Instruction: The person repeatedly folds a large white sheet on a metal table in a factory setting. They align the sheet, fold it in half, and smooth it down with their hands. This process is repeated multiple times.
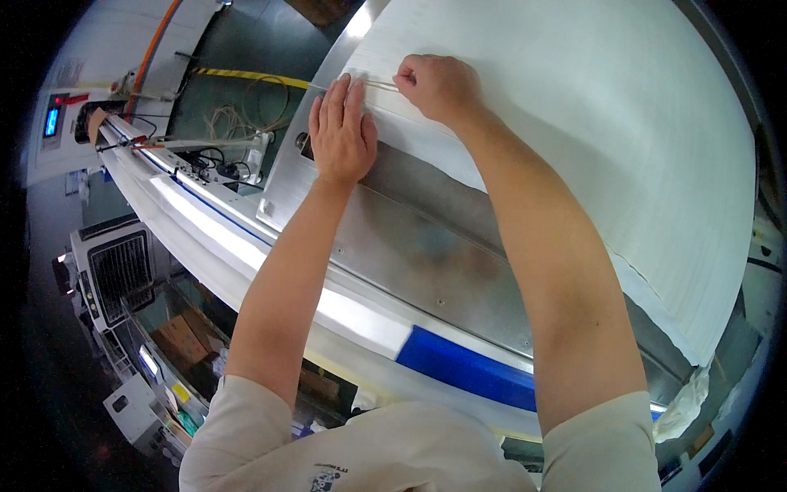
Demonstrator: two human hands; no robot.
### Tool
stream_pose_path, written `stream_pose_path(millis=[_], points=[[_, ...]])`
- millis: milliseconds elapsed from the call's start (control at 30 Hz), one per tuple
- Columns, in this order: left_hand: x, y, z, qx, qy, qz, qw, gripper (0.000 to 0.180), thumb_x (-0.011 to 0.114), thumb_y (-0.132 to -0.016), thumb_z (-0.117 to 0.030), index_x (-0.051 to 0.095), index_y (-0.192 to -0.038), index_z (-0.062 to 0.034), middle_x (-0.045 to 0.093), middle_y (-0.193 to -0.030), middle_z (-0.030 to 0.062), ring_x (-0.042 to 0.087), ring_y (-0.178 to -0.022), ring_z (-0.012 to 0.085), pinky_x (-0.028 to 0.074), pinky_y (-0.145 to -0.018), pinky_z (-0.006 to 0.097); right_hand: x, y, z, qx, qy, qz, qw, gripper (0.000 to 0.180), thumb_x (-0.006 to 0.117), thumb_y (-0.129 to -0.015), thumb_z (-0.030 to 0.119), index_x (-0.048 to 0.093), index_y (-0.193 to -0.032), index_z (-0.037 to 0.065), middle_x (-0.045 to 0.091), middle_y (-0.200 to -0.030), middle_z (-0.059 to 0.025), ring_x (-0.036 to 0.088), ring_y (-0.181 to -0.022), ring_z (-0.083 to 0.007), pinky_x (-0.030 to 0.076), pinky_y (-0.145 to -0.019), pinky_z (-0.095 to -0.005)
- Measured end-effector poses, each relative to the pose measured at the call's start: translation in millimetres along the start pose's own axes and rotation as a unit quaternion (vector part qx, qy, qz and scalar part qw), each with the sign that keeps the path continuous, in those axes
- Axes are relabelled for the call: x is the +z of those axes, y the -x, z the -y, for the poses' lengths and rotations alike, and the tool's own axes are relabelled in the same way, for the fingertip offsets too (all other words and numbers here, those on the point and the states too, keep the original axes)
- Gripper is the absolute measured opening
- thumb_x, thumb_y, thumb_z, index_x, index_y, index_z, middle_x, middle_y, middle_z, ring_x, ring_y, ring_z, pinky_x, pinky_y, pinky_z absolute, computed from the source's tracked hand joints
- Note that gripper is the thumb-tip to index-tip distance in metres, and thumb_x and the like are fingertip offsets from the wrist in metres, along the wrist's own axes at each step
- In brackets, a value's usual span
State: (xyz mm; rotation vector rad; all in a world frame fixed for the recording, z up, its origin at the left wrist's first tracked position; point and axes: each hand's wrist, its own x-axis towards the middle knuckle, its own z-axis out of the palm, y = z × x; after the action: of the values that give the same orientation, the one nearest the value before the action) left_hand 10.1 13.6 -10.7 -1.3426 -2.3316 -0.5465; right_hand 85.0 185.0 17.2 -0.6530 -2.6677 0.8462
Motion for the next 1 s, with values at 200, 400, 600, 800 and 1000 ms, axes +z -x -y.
stream_pose_path(millis=[200,400,600,800,1000], points=[[1.5,1.6,10.1,0.028,-0.015,0.006,0.999,0.040,0.056,-0.077,-0.018,0.052,-0.117,-0.0140,0.049,-0.126,0.0059,0.047,-0.116,0.0252,0.033,-0.096,0.042,5.0,-2.1,-3.9,-0.001,0.011,-0.010,1.000,0.017,0.062,-0.080,0.031,0.065,-0.081,0.014,0.065,-0.070,-0.0009,0.061,-0.064,-0.0193,0.048,-0.059,-0.0326],[-22.2,-5.7,22.8,0.129,-0.028,0.052,0.990,0.032,0.061,-0.072,-0.021,0.056,-0.102,-0.0130,0.053,-0.115,0.0037,0.050,-0.109,0.0228,0.036,-0.092,0.041,-5.4,5.9,3.9,0.009,-0.044,-0.002,0.999,0.017,0.058,-0.082,0.030,0.065,-0.083,0.014,0.065,-0.075,-0.0064,0.062,-0.071,-0.0277,0.049,-0.065,-0.0398],[-44.5,-19.1,51.5,0.202,-0.033,0.260,0.944,0.033,0.063,-0.073,-0.020,0.057,-0.105,-0.0119,0.054,-0.119,0.0073,0.052,-0.109,0.0249,0.037,-0.096,0.043,-36.8,129.5,11.8,0.082,0.056,0.018,0.995,0.027,0.052,-0.088,0.033,0.063,-0.094,0.009,0.063,-0.083,-0.0122,0.060,-0.078,-0.0322,0.048,-0.068,-0.0412],[-68.6,-62.6,-11.9,0.148,-0.152,0.465,0.859,0.055,0.066,-0.069,-0.014,0.049,-0.121,-0.0145,0.052,-0.122,0.0102,0.051,-0.113,0.0273,0.037,-0.097,0.041,-141.0,300.0,-108.4,0.250,0.256,-0.053,0.932,0.039,0.046,-0.091,0.038,0.066,-0.079,0.006,0.065,-0.077,-0.0127,0.062,-0.075,-0.0296,0.045,-0.076,-0.0444],[-21.9,-72.3,-42.8,0.168,-0.341,0.506,0.774,0.027,0.056,-0.077,-0.012,0.061,-0.103,-0.0124,0.062,-0.100,0.0114,0.061,-0.095,0.0259,0.048,-0.080,0.037,-259.8,469.9,-240.8,0.375,0.339,-0.073,0.860,0.058,0.037,-0.093,0.044,0.064,-0.059,0.005,0.063,-0.063,-0.0139,0.063,-0.069,-0.0308,0.041,-0.088,-0.0470]])
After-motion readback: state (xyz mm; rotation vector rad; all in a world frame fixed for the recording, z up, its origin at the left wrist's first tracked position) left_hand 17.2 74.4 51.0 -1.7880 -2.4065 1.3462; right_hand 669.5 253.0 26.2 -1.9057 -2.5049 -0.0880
